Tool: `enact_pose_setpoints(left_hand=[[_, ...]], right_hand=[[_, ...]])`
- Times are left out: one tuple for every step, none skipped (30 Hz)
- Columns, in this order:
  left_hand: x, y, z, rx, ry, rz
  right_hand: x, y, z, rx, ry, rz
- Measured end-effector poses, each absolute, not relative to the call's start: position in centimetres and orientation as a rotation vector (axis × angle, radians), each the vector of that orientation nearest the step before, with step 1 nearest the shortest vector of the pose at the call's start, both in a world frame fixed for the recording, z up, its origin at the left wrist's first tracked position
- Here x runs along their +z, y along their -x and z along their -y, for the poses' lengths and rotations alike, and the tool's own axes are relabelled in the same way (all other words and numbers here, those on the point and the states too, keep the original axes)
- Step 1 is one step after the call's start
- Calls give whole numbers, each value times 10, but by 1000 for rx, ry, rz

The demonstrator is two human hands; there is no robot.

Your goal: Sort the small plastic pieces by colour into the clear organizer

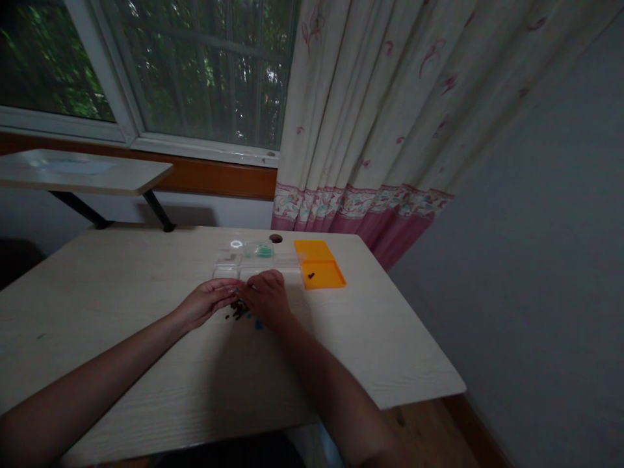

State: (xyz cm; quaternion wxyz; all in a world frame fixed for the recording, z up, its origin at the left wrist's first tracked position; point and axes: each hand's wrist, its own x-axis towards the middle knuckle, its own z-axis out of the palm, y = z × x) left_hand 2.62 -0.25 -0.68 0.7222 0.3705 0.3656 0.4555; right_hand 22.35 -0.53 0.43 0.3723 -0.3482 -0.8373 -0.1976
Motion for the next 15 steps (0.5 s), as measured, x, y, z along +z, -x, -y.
enact_pose_setpoints(left_hand=[[-7,-27,3,1005,-831,-815],[-8,-28,3,1003,-845,-821],[-8,-28,3,1003,-858,-827],[-9,-29,4,1006,-868,-833],[-10,-29,4,1010,-877,-837],[-11,-30,4,1014,-886,-841],[-11,-30,4,1018,-897,-843],[-12,-30,4,1021,-913,-841],[-13,-30,4,1026,-935,-840],[-14,-29,4,1036,-965,-843],[-14,-28,3,1047,-1009,-850],[-15,-27,3,1061,-1070,-868],[-15,-26,2,1085,-1162,-899],[-15,-24,2,1108,-1285,-938],[-15,-23,2,1149,-1435,-988]], right_hand=[[5,-223,6,-506,904,2163],[5,-223,6,-501,918,2185],[5,-223,6,-492,930,2207],[5,-223,7,-481,938,2227],[5,-223,7,-468,941,2244],[4,-223,7,-453,939,2257],[3,-223,6,-437,933,2260],[3,-223,6,-416,927,2256],[3,-223,5,-388,928,2242],[2,-224,4,-353,938,2219],[3,-225,3,-312,963,2188],[3,-227,2,-269,1004,2149],[4,-228,0,-227,1056,2105],[5,-230,-2,-194,1110,2057],[5,-233,-3,-166,1154,2020]])
